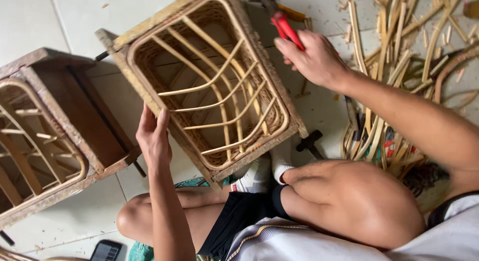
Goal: The person inserts thin bamboo strips into a wooden mold, taps them into place with a hammer, trims excess with pliers, and applies glue along the basket's edge. The person works on one basket at a time, securing the strips and reinforcing the frame.
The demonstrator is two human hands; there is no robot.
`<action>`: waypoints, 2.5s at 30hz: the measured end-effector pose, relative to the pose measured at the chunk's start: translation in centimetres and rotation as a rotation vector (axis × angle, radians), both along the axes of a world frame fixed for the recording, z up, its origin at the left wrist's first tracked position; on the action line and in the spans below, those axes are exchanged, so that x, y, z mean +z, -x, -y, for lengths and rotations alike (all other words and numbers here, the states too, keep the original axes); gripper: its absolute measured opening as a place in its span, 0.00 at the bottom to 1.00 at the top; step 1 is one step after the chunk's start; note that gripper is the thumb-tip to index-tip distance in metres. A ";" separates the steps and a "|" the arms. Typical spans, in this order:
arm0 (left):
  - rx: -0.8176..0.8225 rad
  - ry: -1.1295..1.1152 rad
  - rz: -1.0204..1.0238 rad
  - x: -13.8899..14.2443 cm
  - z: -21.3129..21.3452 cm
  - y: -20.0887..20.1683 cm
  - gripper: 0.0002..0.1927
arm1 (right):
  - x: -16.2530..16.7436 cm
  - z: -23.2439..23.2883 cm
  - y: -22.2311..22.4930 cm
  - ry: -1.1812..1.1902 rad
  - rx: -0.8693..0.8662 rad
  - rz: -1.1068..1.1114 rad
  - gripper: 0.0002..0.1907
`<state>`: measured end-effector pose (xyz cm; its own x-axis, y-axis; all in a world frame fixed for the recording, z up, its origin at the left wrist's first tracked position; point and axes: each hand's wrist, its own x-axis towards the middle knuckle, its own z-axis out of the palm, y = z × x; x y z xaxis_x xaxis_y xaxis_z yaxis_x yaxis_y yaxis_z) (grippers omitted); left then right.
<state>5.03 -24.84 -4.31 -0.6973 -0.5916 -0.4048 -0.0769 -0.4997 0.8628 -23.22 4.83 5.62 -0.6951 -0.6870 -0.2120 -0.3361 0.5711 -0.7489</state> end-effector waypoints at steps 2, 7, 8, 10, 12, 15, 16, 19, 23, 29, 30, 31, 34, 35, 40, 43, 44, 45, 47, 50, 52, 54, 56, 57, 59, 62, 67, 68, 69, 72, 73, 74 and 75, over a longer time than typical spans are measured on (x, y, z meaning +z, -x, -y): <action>-0.020 -0.019 0.026 0.7 -2.2 -2.1 0.30 | -1.3 -5.9 -1.5 -0.106 0.018 -0.246 0.19; 0.019 0.010 0.067 0.6 -7.0 -5.6 0.29 | -9.1 -17.3 -7.0 -0.476 -0.138 -0.091 0.17; 0.030 0.011 0.069 0.4 -7.5 -5.9 0.29 | -10.8 -19.0 -8.3 -0.520 -0.159 -0.104 0.17; 0.028 0.037 0.080 -0.2 -7.7 -6.1 0.28 | -14.0 -21.3 -10.4 -0.601 -0.167 -0.173 0.15; 0.038 0.060 0.081 -0.6 -7.6 -6.0 0.28 | -16.5 -22.7 -11.4 -0.666 -0.126 -0.295 0.16; 0.066 0.089 0.077 -0.8 -8.0 -6.0 0.28 | -17.9 -24.0 -11.9 -0.702 -0.163 -0.307 0.22; 0.079 0.100 0.070 -0.7 -8.6 -6.1 0.28 | -17.8 -24.2 -12.2 -0.638 -0.161 -0.440 0.22; 0.143 0.216 0.250 0.0 -11.2 -6.9 0.29 | -16.2 -25.1 -14.7 -0.420 -0.178 -0.649 0.22; 0.039 1.357 0.262 1.1 -14.5 -8.4 0.21 | -14.8 -25.6 -21.5 -0.658 -0.312 -0.042 0.29; -0.511 1.395 0.121 1.8 -15.3 -10.2 0.32 | -18.6 -26.0 -24.9 -0.511 -0.315 -0.108 0.31; -0.493 1.374 0.097 1.9 -15.1 -10.3 0.32 | -18.7 -25.9 -24.7 -0.421 -0.377 -0.083 0.28; -0.476 1.348 0.071 1.9 -14.8 -10.4 0.32 | -18.6 -25.9 -24.5 -0.345 -0.437 -0.060 0.26; -0.013 1.210 0.060 1.9 -12.7 -9.7 0.23 | -17.0 -26.3 -23.3 -0.201 -0.563 -0.028 0.17; 0.049 0.971 0.163 1.8 -11.6 -9.2 0.27 | -15.5 -26.0 -22.6 -0.219 -0.595 -0.032 0.13; -0.066 0.226 0.075 0.1 -6.0 -3.4 0.42 | -5.8 -19.8 -15.4 0.068 -0.177 -0.183 0.10; -0.115 0.378 0.132 -0.3 -5.1 -1.1 0.45 | -2.0 -11.8 -11.2 0.129 0.155 -0.099 0.18; -0.102 0.531 0.205 -0.3 -5.3 -0.8 0.44 | -1.3 -8.8 -10.3 0.134 0.266 -0.074 0.18; -0.084 0.684 0.278 -0.2 -5.5 -0.5 0.43 | -0.7 -5.6 -9.6 0.112 0.341 -0.102 0.17; -0.068 0.798 0.428 -0.1 -5.9 -0.1 0.37 | -0.4 1.1 -9.1 0.154 0.494 -0.136 0.18; -0.058 0.739 0.594 -0.1 -6.2 0.7 0.26 | -0.9 9.8 -9.1 0.294 0.685 -0.381 0.20; -0.036 0.786 0.629 -0.2 -6.2 1.0 0.22 | -1.9 14.1 -9.3 0.368 0.770 -0.463 0.19; -0.047 0.776 0.649 -0.3 -6.2 1.1 0.22 | -3.0 16.5 -9.4 0.222 0.747 -0.356 0.19; -0.056 0.783 0.676 -0.5 -6.2 1.1 0.21 | -4.0 16.9 -9.3 0.201 0.730 -0.356 0.19; -0.057 0.790 0.702 -0.5 -6.2 1.1 0.21 | -4.4 16.7 -9.2 0.252 0.729 -0.402 0.20; -0.094 0.797 0.741 -0.5 -6.5 0.9 0.20 | -5.5 16.2 -9.5 0.295 0.719 -0.416 0.19; -0.106 0.827 0.763 -0.4 -6.7 0.8 0.21 | -7.3 16.7 -9.7 0.329 0.719 -0.396 0.19; -0.125 0.846 0.754 -0.5 -7.0 0.5 0.21 | -10.0 19.9 -8.8 0.278 0.638 -0.118 0.15; -0.117 0.867 0.749 -0.6 -7.0 0.6 0.21 | -10.3 20.6 -8.3 0.358 0.608 -0.230 0.15; -0.108 0.879 0.755 -0.7 -7.1 0.4 0.20 | -10.7 21.2 -8.0 0.434 0.585 -0.330 0.15; -0.112 0.899 0.759 -1.1 -7.3 0.1 0.20 | -11.3 22.3 -7.5 0.571 0.513 -0.644 0.13; -0.115 0.902 0.762 -1.2 -7.4 -0.1 0.20 | -11.4 22.5 -7.5 0.604 0.494 -0.748 0.13; -0.135 0.888 0.761 -1.3 -7.3 -0.3 0.21 | -11.4 22.7 -7.7 0.535 0.504 -0.635 0.13; -0.142 0.872 0.752 -1.5 -7.3 -0.3 0.21 | -11.3 23.0 -7.8 0.470 0.524 -0.530 0.13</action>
